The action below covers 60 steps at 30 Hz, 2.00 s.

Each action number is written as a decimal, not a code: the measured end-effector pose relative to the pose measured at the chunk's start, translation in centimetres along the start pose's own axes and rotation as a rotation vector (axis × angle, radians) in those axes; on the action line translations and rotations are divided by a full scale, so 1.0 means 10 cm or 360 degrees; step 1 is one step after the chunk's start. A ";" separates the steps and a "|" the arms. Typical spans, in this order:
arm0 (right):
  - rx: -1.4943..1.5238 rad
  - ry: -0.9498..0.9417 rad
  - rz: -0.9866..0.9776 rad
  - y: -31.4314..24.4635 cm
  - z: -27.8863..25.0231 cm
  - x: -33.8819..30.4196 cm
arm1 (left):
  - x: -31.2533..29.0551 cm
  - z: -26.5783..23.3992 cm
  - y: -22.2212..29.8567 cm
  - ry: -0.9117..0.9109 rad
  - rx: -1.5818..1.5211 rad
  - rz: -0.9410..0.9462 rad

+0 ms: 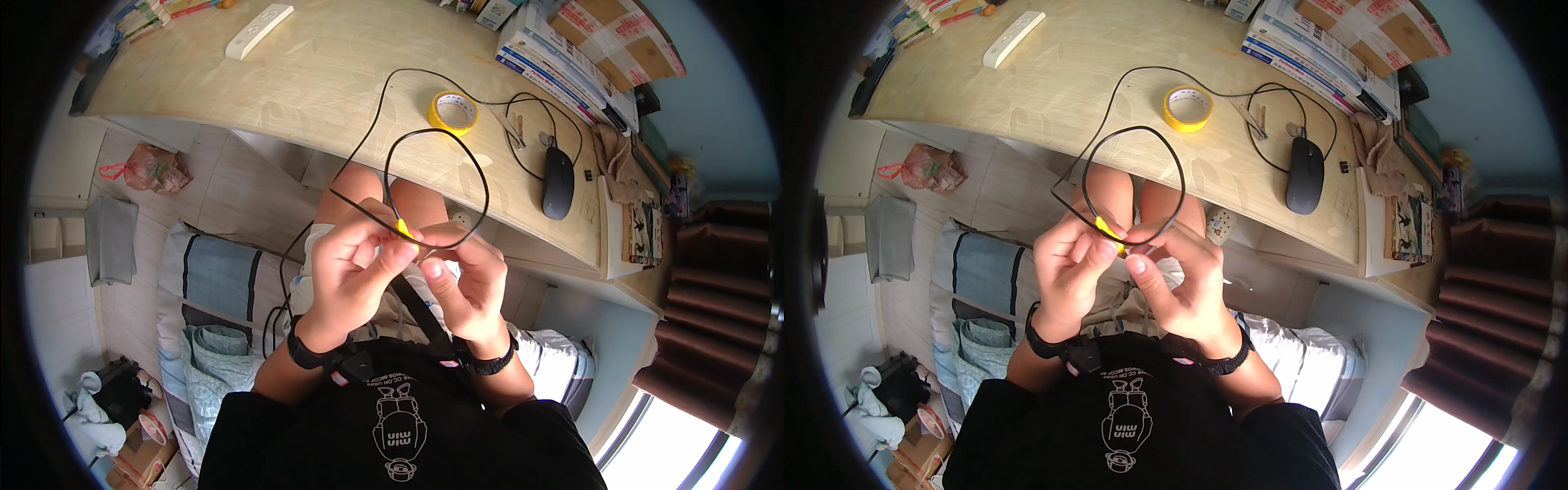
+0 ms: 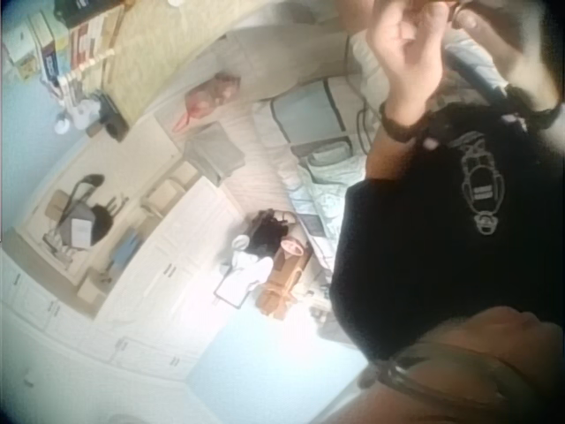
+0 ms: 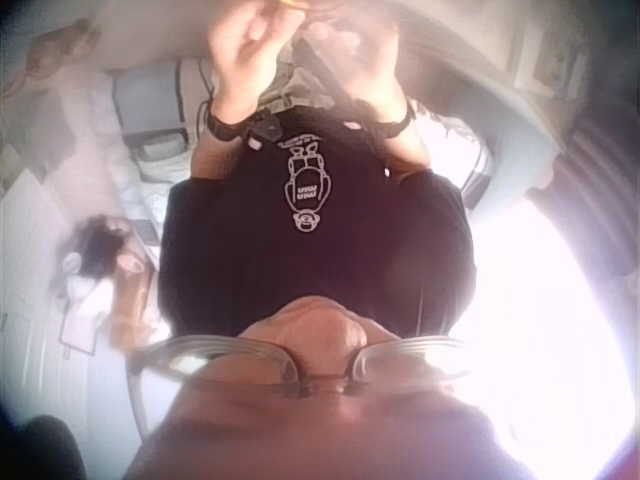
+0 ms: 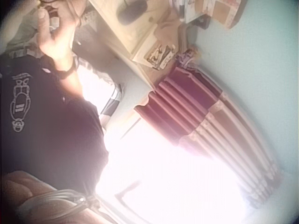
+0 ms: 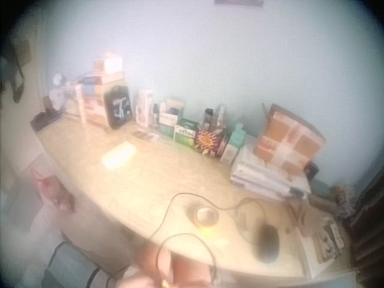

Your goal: The person wraps yellow tape around the end of a black cable, then picks up a computer mouse and inserts the taped cable end into the mouse. The person then moves books and other items on the desk.

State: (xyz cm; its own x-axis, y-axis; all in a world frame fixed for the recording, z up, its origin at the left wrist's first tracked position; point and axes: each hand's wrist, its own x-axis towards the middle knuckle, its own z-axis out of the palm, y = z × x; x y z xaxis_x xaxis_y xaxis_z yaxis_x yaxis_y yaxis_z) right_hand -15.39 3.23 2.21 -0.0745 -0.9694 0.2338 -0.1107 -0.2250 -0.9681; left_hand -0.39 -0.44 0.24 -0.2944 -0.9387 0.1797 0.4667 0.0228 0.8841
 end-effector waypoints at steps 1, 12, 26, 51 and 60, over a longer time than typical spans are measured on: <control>-0.0041 -0.0029 -0.0041 0.00 -0.01 -0.01 | 0.00 -0.01 0.00 -0.0012 -0.0099 -0.0043; 0.0199 -0.0091 0.0114 0.02 -0.01 0.14 | -0.05 -0.13 -0.13 -0.0317 -0.1193 -0.0609; 0.0591 -0.0340 0.0317 0.11 0.09 0.37 | -0.10 -0.30 0.17 -0.0112 -0.0410 -0.0716; 0.0091 -0.0272 0.0075 -0.01 -0.02 0.33 | -0.16 -0.16 0.28 0.0114 0.0658 -0.0072; -0.0034 -0.0238 -0.0093 -0.03 0.00 0.33 | -0.15 -0.14 0.23 0.0100 0.0787 0.0010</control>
State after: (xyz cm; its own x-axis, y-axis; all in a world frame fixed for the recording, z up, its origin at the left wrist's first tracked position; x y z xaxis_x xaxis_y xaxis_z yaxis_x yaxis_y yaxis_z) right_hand -15.63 0.09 3.26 0.0808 -0.9588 0.2722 -0.1319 -0.2810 -0.9506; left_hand 2.30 0.51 1.39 -0.2351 -0.9565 0.1728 0.0124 0.1748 0.9845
